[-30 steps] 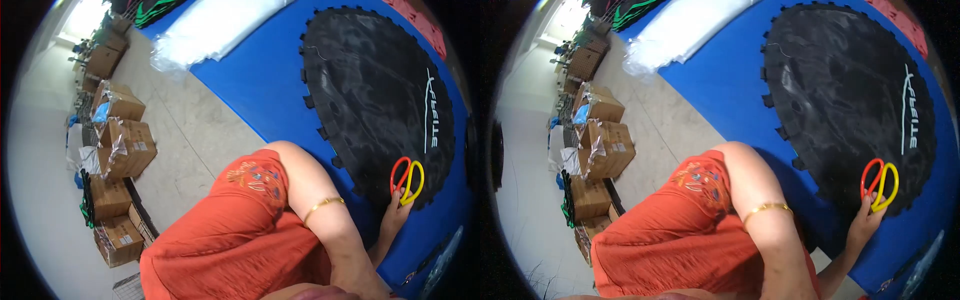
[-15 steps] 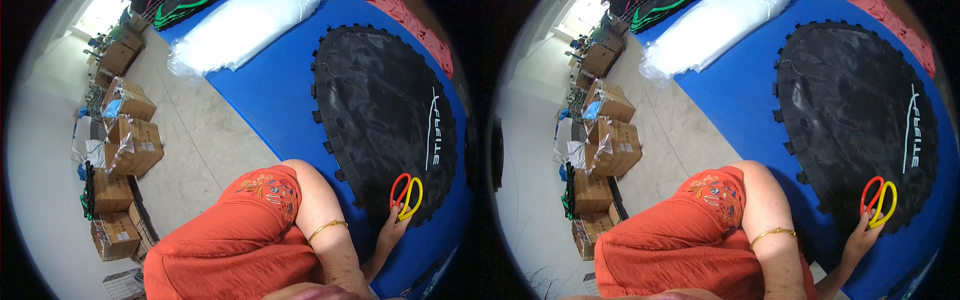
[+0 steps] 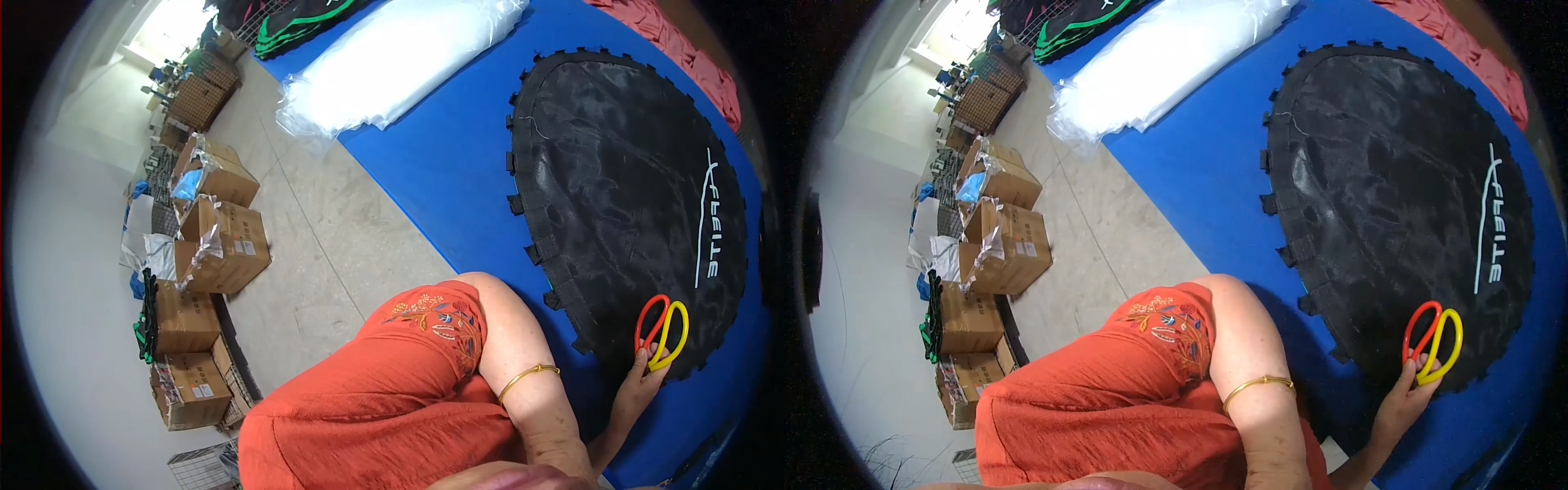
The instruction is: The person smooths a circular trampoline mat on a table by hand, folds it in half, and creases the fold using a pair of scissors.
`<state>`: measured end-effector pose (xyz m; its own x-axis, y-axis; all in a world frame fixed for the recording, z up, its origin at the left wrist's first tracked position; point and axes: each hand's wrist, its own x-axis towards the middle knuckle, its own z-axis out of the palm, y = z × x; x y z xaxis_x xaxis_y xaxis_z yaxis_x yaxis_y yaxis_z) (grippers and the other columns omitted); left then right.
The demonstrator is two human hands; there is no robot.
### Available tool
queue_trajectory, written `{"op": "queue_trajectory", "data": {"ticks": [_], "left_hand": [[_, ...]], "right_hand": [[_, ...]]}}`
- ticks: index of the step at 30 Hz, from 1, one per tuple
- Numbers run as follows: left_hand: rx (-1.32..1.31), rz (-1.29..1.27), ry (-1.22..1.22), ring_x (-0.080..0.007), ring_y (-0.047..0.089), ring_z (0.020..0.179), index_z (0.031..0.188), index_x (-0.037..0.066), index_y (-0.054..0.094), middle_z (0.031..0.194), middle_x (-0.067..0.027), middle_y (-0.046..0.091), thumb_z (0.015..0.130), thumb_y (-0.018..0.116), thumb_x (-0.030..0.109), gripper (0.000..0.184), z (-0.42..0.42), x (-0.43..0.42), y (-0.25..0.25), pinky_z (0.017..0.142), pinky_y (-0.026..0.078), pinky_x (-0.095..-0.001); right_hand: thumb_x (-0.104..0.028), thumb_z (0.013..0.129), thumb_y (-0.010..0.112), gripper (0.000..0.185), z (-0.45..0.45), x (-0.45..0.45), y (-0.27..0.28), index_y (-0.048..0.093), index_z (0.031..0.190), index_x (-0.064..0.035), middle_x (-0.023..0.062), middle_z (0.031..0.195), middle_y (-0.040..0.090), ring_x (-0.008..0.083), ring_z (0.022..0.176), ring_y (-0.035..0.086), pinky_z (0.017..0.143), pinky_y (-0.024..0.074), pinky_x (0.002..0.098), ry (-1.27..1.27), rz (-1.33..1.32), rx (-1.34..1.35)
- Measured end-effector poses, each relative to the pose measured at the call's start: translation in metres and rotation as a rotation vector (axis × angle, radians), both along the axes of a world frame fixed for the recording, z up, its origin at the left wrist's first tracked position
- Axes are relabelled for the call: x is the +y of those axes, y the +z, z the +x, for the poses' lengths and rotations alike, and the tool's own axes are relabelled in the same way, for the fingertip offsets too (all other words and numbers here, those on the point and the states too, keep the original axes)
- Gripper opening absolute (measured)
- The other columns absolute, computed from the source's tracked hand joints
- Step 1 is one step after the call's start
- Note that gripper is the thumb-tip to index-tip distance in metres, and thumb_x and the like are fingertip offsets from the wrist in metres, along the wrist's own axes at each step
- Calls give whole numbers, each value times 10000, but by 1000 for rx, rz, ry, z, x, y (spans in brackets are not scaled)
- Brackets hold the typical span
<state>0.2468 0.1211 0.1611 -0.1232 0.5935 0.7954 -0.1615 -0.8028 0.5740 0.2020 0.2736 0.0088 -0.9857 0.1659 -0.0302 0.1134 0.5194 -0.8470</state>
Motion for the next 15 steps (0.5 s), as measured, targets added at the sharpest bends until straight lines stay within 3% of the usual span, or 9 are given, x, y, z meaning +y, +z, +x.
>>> {"op": "queue_trajectory", "data": {"ticks": [15], "left_hand": [[28, -31, 21, -401, 686, 994, 1095, 15, 683, 1032, -188, 704, 995, 696, 146, 166, -2, -10, -6, 859, 560, -463]], "right_hand": [[-147, 1123, 609, 383, -1, 3, -9, 518, 1434, 57, 184, 1306, 648, 286, 1253, 632, 1110, 476, 396, -16, 54, 44]]}}
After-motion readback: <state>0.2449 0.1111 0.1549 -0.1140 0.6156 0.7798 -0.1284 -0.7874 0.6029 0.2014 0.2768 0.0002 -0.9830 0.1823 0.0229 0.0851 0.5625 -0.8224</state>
